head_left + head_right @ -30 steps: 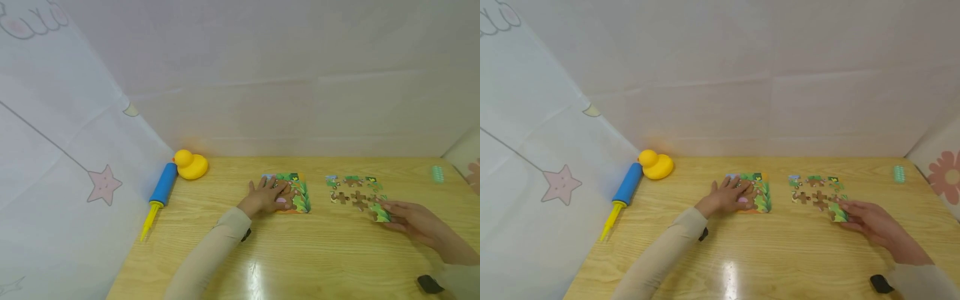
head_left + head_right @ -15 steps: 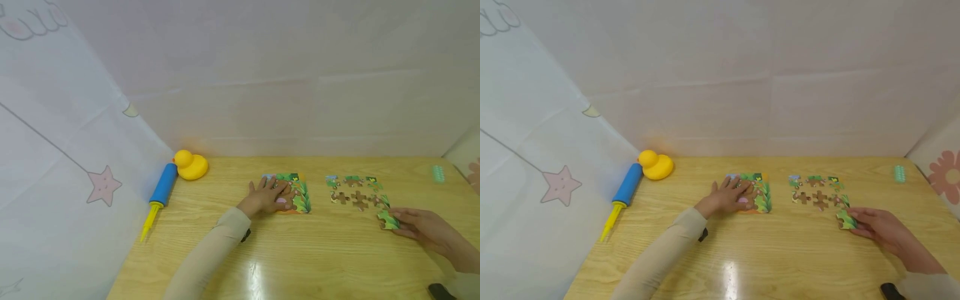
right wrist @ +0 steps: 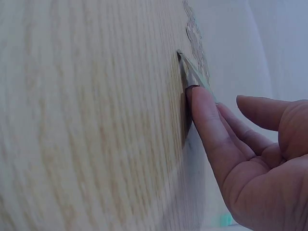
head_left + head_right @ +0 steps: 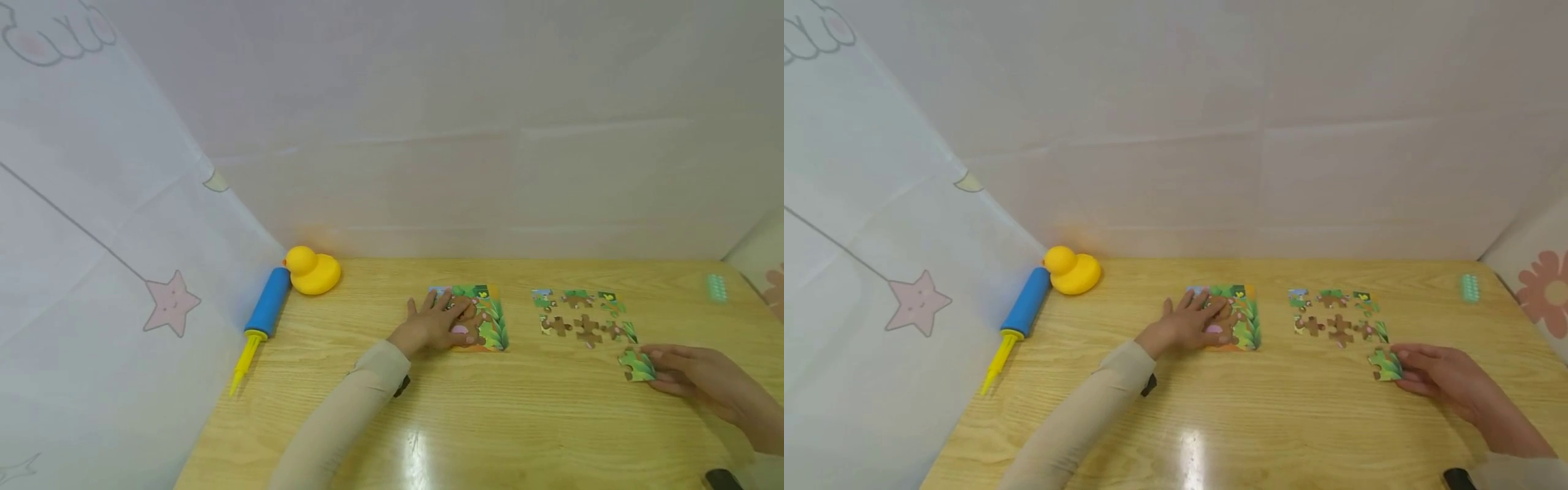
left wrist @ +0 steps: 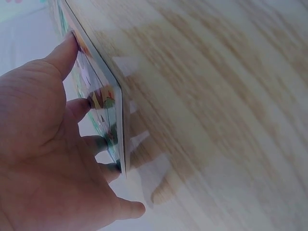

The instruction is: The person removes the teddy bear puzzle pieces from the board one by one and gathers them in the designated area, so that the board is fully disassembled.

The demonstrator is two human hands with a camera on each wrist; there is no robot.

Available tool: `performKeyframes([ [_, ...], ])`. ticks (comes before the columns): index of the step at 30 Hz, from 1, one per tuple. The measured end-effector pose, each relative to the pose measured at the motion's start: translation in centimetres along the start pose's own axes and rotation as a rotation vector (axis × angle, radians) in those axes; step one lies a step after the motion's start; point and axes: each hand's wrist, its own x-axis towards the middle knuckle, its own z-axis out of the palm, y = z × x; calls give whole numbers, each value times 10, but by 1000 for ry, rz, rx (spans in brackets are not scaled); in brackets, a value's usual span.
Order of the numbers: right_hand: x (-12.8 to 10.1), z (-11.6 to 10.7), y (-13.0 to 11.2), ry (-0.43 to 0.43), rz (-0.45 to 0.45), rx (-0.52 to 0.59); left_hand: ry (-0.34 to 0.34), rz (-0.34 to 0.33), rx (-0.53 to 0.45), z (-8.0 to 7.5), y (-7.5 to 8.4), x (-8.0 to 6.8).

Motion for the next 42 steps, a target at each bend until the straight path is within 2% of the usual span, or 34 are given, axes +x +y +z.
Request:
performKeyframes([
  [6,-7,4,-3,110,31,-210,-4,10,1,1,0,-1],
  [13,-15,7,-14,129,29,-385,-6,13,-7,0,0,-2],
  [24,-21,5,-17,95,31,-450,-10,15,3,1,0,-1],
  [34,-20,1,-20,65,41,-432,0,24,3,1,-3,0],
  [37,-17,5,-19,90,-2,-496,9,33,8,2,-4,0],
  [42,-9,15,-24,192,-115,-595,21,33,24,2,-4,0],
])
